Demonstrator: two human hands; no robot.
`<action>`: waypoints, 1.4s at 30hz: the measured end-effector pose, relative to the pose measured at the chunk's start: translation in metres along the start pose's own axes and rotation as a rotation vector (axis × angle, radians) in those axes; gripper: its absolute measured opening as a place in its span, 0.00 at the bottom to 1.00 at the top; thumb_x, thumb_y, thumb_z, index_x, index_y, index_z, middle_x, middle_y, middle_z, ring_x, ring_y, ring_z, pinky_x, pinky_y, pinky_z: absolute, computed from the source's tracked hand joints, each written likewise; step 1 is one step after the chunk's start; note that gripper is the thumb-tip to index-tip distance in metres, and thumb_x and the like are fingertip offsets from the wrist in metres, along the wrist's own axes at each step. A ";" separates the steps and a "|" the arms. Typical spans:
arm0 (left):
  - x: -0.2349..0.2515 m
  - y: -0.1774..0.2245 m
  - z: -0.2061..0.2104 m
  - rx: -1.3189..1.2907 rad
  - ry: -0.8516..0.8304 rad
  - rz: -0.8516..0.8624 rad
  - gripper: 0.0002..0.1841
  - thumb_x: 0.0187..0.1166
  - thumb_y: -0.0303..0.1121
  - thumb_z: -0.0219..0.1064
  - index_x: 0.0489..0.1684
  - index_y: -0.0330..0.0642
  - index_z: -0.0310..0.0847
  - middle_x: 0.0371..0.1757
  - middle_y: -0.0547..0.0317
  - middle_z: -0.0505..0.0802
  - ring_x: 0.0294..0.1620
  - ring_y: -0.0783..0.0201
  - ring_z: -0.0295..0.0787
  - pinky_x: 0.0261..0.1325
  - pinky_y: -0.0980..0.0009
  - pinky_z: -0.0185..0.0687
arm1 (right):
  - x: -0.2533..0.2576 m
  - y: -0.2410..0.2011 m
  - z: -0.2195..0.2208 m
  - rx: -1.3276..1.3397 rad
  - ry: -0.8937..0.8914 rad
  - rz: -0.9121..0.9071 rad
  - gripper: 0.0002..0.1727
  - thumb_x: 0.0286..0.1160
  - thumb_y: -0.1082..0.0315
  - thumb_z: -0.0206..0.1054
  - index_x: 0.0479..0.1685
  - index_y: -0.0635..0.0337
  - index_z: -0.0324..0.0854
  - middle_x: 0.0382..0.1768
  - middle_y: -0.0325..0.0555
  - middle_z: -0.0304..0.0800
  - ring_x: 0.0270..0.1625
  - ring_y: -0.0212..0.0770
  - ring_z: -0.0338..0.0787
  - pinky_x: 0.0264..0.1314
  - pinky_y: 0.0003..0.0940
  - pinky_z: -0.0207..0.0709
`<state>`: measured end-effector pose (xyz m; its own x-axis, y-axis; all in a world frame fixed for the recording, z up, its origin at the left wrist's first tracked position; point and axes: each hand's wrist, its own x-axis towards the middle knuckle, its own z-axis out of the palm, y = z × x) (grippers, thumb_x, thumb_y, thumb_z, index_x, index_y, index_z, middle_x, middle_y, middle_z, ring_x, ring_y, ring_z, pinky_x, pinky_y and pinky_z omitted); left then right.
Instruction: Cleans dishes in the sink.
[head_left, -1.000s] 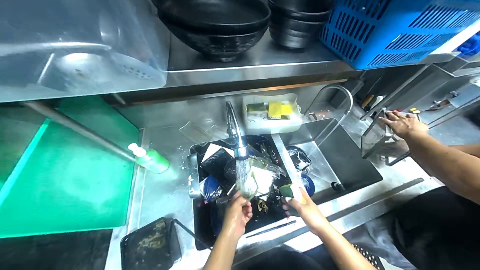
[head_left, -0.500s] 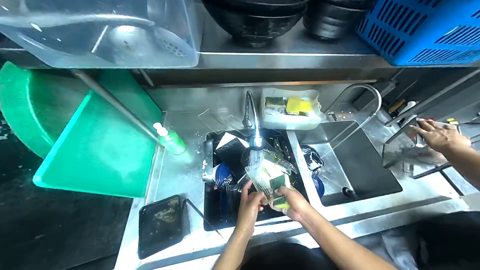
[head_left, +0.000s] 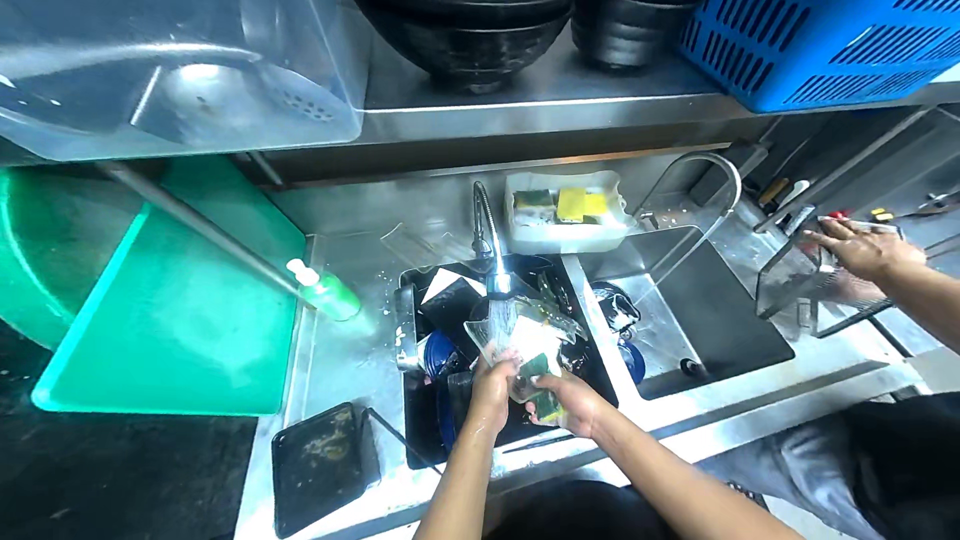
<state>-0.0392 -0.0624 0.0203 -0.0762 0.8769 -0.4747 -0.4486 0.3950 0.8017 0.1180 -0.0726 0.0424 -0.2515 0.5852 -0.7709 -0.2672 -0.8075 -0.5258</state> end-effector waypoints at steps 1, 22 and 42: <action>0.001 0.001 0.000 -0.031 -0.008 -0.011 0.37 0.72 0.19 0.61 0.87 0.40 0.55 0.63 0.41 0.89 0.57 0.51 0.90 0.57 0.54 0.88 | -0.002 0.002 -0.004 -0.005 0.010 -0.010 0.24 0.86 0.63 0.61 0.79 0.53 0.63 0.46 0.57 0.90 0.41 0.51 0.93 0.44 0.48 0.90; 0.075 -0.011 0.021 0.398 -0.056 -0.038 0.21 0.93 0.43 0.53 0.72 0.39 0.77 0.47 0.49 0.96 0.42 0.55 0.96 0.43 0.57 0.95 | 0.053 -0.200 -0.039 -0.497 0.523 -0.518 0.34 0.83 0.49 0.64 0.83 0.55 0.61 0.55 0.56 0.86 0.50 0.49 0.89 0.53 0.49 0.84; 0.042 0.016 -0.010 -0.130 -0.245 -0.001 0.55 0.72 0.21 0.70 0.94 0.39 0.24 0.79 0.34 0.76 0.66 0.44 0.87 0.65 0.48 0.87 | 0.263 -0.366 -0.050 -1.763 0.440 -0.298 0.38 0.65 0.59 0.78 0.80 0.59 0.75 0.80 0.68 0.72 0.85 0.72 0.65 0.82 0.78 0.56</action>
<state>-0.0581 -0.0216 0.0092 0.1347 0.9227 -0.3613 -0.5603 0.3716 0.7402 0.1958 0.3736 0.0145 -0.0740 0.8811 -0.4671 0.9896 0.0069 -0.1437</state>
